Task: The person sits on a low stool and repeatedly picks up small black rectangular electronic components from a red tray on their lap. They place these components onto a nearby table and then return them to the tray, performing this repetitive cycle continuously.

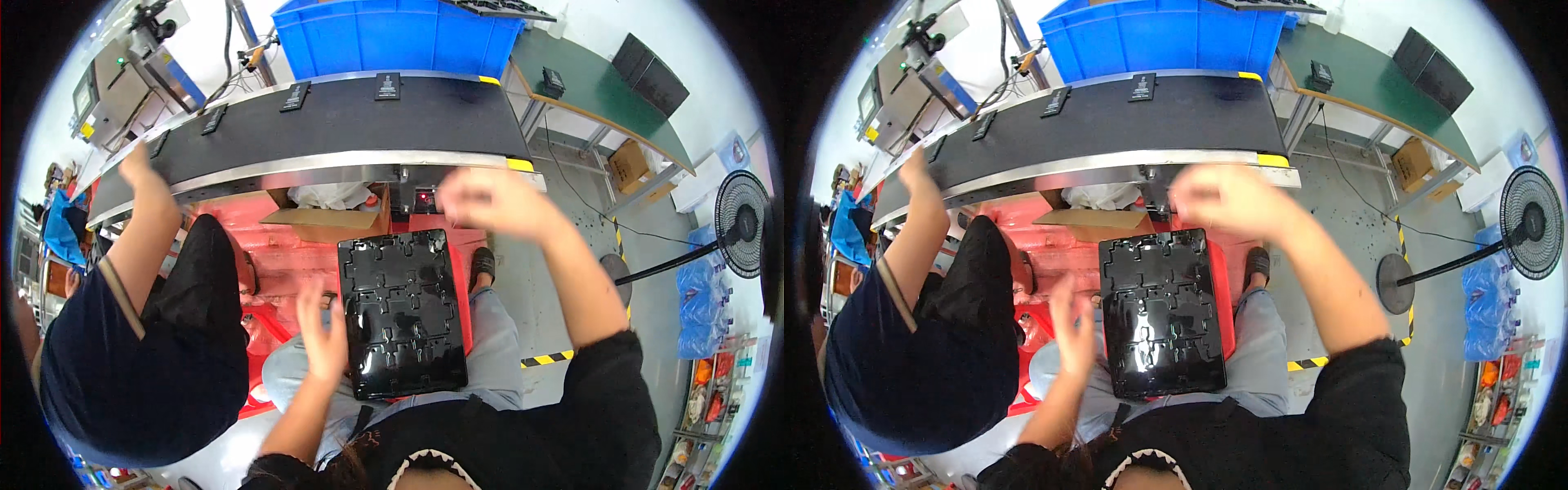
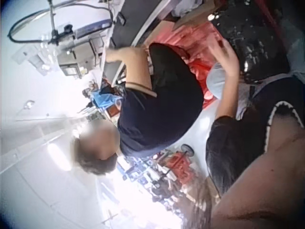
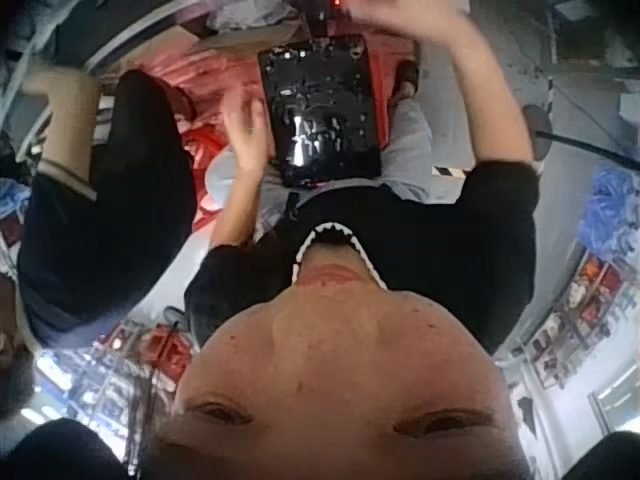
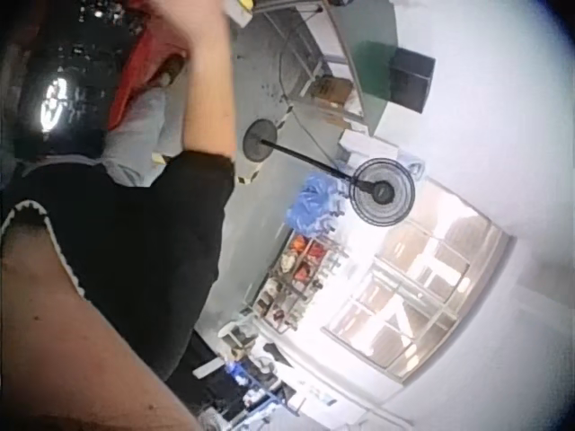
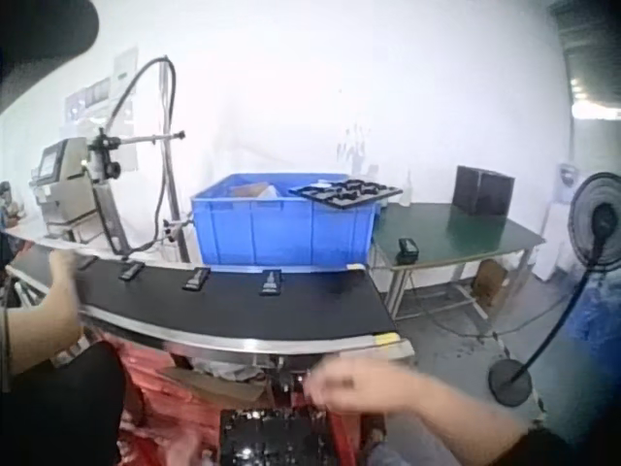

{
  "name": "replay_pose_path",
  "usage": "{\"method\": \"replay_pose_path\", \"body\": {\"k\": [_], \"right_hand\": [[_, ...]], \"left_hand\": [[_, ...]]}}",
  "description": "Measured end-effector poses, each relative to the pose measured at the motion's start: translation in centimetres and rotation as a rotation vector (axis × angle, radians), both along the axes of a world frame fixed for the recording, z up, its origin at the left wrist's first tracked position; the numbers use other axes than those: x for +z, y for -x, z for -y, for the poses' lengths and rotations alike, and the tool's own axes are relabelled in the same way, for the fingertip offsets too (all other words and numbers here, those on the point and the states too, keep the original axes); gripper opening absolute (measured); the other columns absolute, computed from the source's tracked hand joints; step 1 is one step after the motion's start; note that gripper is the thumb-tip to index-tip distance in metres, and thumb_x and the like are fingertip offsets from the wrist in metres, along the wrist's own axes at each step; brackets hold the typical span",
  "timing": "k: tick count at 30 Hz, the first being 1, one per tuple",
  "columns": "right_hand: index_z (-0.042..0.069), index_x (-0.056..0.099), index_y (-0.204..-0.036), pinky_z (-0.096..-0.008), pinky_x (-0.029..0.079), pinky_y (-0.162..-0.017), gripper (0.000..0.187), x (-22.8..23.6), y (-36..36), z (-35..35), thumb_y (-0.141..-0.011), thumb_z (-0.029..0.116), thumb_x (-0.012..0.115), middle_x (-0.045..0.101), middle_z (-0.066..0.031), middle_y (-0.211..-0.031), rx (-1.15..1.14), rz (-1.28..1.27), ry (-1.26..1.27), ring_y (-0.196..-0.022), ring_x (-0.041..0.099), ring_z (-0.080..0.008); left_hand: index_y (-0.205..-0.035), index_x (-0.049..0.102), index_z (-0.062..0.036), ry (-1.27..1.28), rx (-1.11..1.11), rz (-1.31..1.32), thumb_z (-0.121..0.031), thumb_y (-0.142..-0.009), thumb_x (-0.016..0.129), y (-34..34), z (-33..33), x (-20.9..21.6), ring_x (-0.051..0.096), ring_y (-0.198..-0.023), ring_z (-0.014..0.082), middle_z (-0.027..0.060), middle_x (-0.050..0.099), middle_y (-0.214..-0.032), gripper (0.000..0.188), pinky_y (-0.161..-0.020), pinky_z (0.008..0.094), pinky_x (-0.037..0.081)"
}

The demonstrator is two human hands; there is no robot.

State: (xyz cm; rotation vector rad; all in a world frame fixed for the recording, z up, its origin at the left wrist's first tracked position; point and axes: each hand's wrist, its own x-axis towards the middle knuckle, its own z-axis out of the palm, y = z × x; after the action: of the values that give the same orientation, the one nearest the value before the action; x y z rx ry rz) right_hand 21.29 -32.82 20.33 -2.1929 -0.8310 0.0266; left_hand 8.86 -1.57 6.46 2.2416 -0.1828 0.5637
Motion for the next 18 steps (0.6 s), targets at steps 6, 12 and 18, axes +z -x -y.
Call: {"method": "replay_pose_path", "body": {"k": [6,12,18], "right_hand": [[0.012,0.045,-0.141,-0.0382,0.032,-0.112,0.07,1.9,-19.4,1.6,-0.079,0.029,0.072,0.041,-0.0186,-0.143,-0.3,0.427,0.197,-0.135,0.038,-0.0323],[-0.003,0.041,-0.141,-0.0353,0.037,-0.109,0.088,3.5,-24.1,1.7,-0.068,0.03,0.078,0.05,-0.0252,-0.137,-0.286,0.013,0.604,-0.128,0.049,-0.0354],[-0.004,0.063,-0.115,-0.0386,0.051,-0.088,0.065,3.4,-22.2,6.3,-0.062,0.028,0.083,0.066,-0.023,-0.109,-0.449,0.204,0.585,-0.1,0.064,-0.0348]], "left_hand": [[-0.132,0.054,-0.0062,-0.097,-0.364,0.357,-0.017,-0.086,0.065,-21.0,1.8,11.7,0.041,-0.133,0.0324,0.0164,0.049,-0.139,0.048,-0.111,0.0428,0.029],[-0.149,0.034,-0.0232,-0.405,-0.368,0.089,-0.032,-0.069,0.077,-37.8,0.2,12.4,0.019,-0.144,0.0401,0.0237,0.022,-0.155,0.091,-0.116,0.0465,0.022],[-0.151,0.028,-0.0114,-0.576,-0.665,-0.455,-0.034,-0.073,0.078,-40.2,5.8,15.1,0.03,-0.141,0.0271,0.0169,0.038,-0.15,0.095,-0.115,0.0346,0.022]]}}
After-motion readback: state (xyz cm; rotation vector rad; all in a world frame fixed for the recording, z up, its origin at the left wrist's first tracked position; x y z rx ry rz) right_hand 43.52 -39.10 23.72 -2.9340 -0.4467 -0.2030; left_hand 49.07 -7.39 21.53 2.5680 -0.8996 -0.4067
